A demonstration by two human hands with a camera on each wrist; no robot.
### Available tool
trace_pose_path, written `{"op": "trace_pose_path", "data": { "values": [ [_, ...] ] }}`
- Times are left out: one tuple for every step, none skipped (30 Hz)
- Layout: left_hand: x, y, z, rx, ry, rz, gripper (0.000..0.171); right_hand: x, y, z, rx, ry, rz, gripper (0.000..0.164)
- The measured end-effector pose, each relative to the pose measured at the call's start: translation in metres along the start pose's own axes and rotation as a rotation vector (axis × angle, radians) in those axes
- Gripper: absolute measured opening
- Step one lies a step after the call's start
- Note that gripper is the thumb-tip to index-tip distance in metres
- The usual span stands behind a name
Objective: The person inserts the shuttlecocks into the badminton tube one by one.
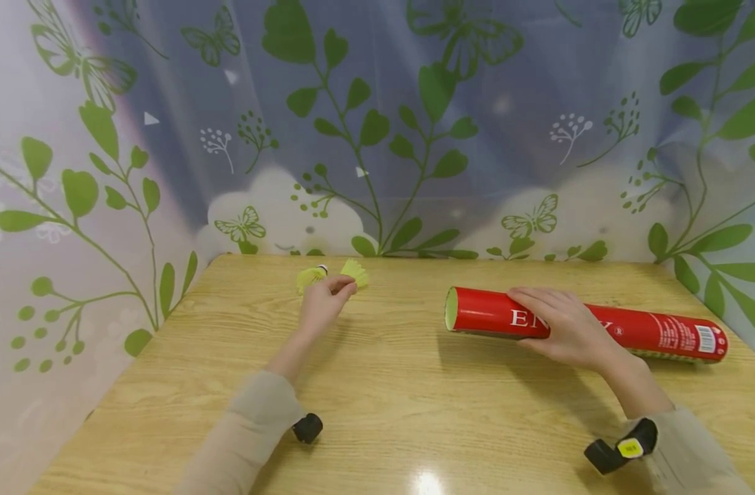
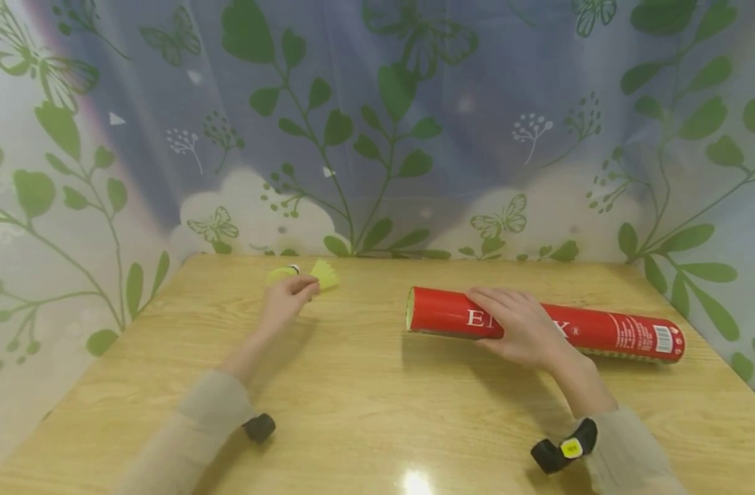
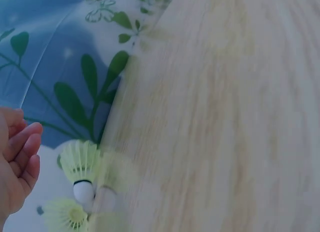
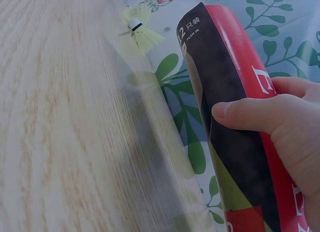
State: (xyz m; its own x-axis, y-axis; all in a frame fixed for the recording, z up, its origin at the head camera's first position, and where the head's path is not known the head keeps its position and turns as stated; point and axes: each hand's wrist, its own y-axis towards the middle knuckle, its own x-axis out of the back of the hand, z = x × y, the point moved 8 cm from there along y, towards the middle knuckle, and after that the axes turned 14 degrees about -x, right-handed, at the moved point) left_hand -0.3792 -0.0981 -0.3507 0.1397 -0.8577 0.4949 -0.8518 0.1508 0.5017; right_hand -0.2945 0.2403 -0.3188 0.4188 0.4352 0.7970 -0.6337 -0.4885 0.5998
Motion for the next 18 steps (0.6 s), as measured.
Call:
{"op": "trace_pose_path", "data": {
  "values": [
    [0.004, 0.0, 0.004, 0.017, 0.002, -0.009, 0.027, 0.0, 0.0, 0.0, 0.0, 0.0, 0.001, 0.084],
    [0.008, 0.001, 0.006, 0.03, 0.003, -0.017, 0.028, -0.001, -0.001, -0.001, -0.002, 0.001, 0.004, 0.084],
    [0.012, 0.001, 0.009, 0.045, 0.006, -0.026, 0.028, -0.001, -0.001, -0.002, -0.002, 0.0, 0.004, 0.084],
    [0.015, 0.002, 0.012, 0.06, 0.009, -0.033, 0.028, -0.002, -0.001, -0.002, -0.004, -0.003, 0.005, 0.084],
    [0.018, 0.002, 0.014, 0.069, 0.014, -0.04, 0.027, -0.002, -0.002, -0.003, -0.005, -0.005, 0.007, 0.085],
    [0.021, 0.003, 0.017, 0.074, 0.023, -0.05, 0.027, -0.003, -0.002, -0.003, -0.006, -0.005, 0.007, 0.085],
    [0.025, 0.004, 0.019, 0.078, 0.037, -0.061, 0.026, -0.003, -0.003, -0.003, -0.005, -0.006, 0.007, 0.085],
    [0.028, 0.005, 0.022, 0.079, 0.052, -0.073, 0.026, -0.003, -0.003, -0.004, -0.006, -0.007, 0.008, 0.085],
    [0.031, 0.006, 0.024, 0.086, 0.071, -0.086, 0.025, -0.003, -0.003, -0.004, -0.005, -0.009, 0.007, 0.085],
    [0.035, 0.007, 0.026, 0.087, 0.083, -0.102, 0.024, -0.003, -0.003, -0.004, -0.007, -0.009, 0.009, 0.085],
    [0.038, 0.008, 0.028, 0.087, 0.096, -0.115, 0.024, -0.004, -0.003, -0.004, -0.006, -0.01, 0.01, 0.085],
    [0.041, 0.008, 0.03, 0.088, 0.111, -0.129, 0.023, -0.004, -0.003, -0.004, -0.005, -0.01, 0.01, 0.084],
    [0.043, 0.009, 0.031, 0.085, 0.127, -0.14, 0.022, -0.003, -0.003, -0.004, -0.004, -0.01, 0.01, 0.084],
    [0.045, 0.01, 0.033, 0.087, 0.14, -0.147, 0.022, -0.004, -0.002, -0.004, -0.004, -0.011, 0.011, 0.084],
    [0.046, 0.011, 0.034, 0.089, 0.15, -0.152, 0.021, -0.004, -0.002, -0.004, -0.002, -0.011, 0.009, 0.084],
    [0.048, 0.012, 0.035, 0.089, 0.157, -0.153, 0.021, -0.003, -0.002, -0.003, 0.001, -0.011, 0.007, 0.084],
    [0.049, 0.013, 0.036, 0.092, 0.164, -0.153, 0.022, -0.003, -0.003, -0.003, 0.003, -0.011, 0.004, 0.084],
    [0.05, 0.014, 0.037, 0.094, 0.172, -0.152, 0.022, -0.003, -0.003, -0.003, 0.004, -0.011, 0.003, 0.084]
  ]
}}
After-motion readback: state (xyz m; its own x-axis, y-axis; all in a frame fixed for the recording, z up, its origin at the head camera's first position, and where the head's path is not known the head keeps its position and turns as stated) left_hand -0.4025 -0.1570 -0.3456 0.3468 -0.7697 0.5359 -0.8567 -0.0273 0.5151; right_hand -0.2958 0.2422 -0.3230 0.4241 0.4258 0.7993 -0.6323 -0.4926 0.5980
